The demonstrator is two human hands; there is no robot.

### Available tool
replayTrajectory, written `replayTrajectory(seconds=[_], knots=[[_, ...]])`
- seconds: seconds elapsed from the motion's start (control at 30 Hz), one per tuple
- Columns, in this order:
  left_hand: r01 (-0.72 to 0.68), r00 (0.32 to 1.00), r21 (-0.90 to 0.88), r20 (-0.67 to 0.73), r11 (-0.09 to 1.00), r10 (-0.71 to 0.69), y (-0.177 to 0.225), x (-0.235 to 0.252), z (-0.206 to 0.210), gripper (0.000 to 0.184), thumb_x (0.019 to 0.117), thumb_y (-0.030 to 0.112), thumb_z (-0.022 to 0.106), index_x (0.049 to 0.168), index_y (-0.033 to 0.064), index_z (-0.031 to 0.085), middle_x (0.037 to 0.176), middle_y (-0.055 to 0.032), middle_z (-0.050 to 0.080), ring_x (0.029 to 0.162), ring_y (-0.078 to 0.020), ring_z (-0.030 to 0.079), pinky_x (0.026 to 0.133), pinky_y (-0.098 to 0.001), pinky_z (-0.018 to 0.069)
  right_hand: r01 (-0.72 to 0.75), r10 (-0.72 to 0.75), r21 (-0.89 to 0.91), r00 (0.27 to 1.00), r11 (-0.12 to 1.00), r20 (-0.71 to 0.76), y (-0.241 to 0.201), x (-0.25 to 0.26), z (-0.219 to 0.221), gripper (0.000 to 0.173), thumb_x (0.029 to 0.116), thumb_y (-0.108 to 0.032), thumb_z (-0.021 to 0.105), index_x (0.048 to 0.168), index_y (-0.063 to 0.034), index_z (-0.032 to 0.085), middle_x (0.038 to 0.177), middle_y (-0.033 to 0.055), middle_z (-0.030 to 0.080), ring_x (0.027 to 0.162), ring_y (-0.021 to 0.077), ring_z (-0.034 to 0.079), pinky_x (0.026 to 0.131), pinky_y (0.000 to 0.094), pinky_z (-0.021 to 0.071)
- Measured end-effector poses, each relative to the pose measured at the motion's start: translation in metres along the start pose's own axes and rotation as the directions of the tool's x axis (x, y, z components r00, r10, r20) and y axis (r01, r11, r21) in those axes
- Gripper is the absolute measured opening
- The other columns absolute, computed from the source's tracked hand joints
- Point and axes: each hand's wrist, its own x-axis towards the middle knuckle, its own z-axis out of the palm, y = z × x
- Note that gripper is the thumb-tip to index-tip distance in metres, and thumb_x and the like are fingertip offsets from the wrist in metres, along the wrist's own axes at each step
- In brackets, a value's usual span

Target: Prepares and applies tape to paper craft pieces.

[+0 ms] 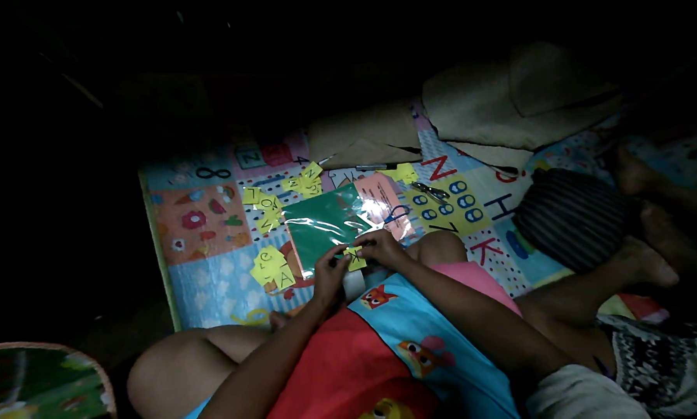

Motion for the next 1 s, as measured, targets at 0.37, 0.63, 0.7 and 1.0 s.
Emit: replayTrajectory(seconds=[0.37,0.63,0.7,1.0], knots=[[-0.014,0.999,0.017,-0.035,1.0,0.014,0.0022,-0.0016,0.0,0.022,0.096,0.0,0.063,0.115,-0.01,0.068,0.102,-0.0153,0.068,0.08,-0.0068,0.061,0.076,-0.0219,0.0521,-0.004,0.002,-0.043,0.999,0.999,-0.042,0.002,0.0025,0.0035,0.021,0.0958,-0.004,0.07,0.116,0.0026,0.074,0.104,0.0183,0.073,0.092,0.0239,0.069,0.09,0.0415,0.0541],[-0.019,0.999,0.048,-0.035,0.999,0.021,-0.0003,-0.0014,-0.0007,0.023,0.0962,0.0,0.064,0.117,-0.01,0.068,0.104,-0.018,0.068,0.08,-0.0093,0.062,0.076,-0.0236,0.053,0.027,-0.033,-0.109,0.998,0.994,-0.046,0.0076,0.0041,0.0054,0.02,0.0963,-0.007,0.07,0.114,0.0004,0.076,0.107,0.0181,0.074,0.099,0.0274,0.07,0.095,0.0461,0.0524],[-0.013,0.999,0.06,-0.037,0.998,0.015,0.0001,-0.0015,-0.0002,0.023,0.096,0.0,0.064,0.117,-0.0103,0.068,0.103,-0.0181,0.068,0.079,-0.0094,0.062,0.075,-0.0234,0.0529,0.033,-0.039,-0.115,0.998,0.993,-0.052,0.0075,0.0034,0.0055,0.019,0.0957,-0.007,0.071,0.113,0.0006,0.076,0.106,0.0182,0.074,0.099,0.0274,0.07,0.094,0.0462,0.0525],[-0.007,1.0,0.11,-0.027,0.994,0.01,0.0016,-0.0016,0.0002,0.023,0.0961,0.001,0.065,0.115,-0.0101,0.069,0.105,-0.0186,0.068,0.079,-0.0111,0.062,0.074,-0.0248,0.0528,0.024,-0.034,-0.181,0.998,0.983,-0.05,0.0053,0.0041,0.0057,0.018,0.0966,-0.009,0.071,0.111,-0.0003,0.077,0.112,0.0189,0.073,0.106,0.032,0.068,0.098,0.0512,0.0497]])
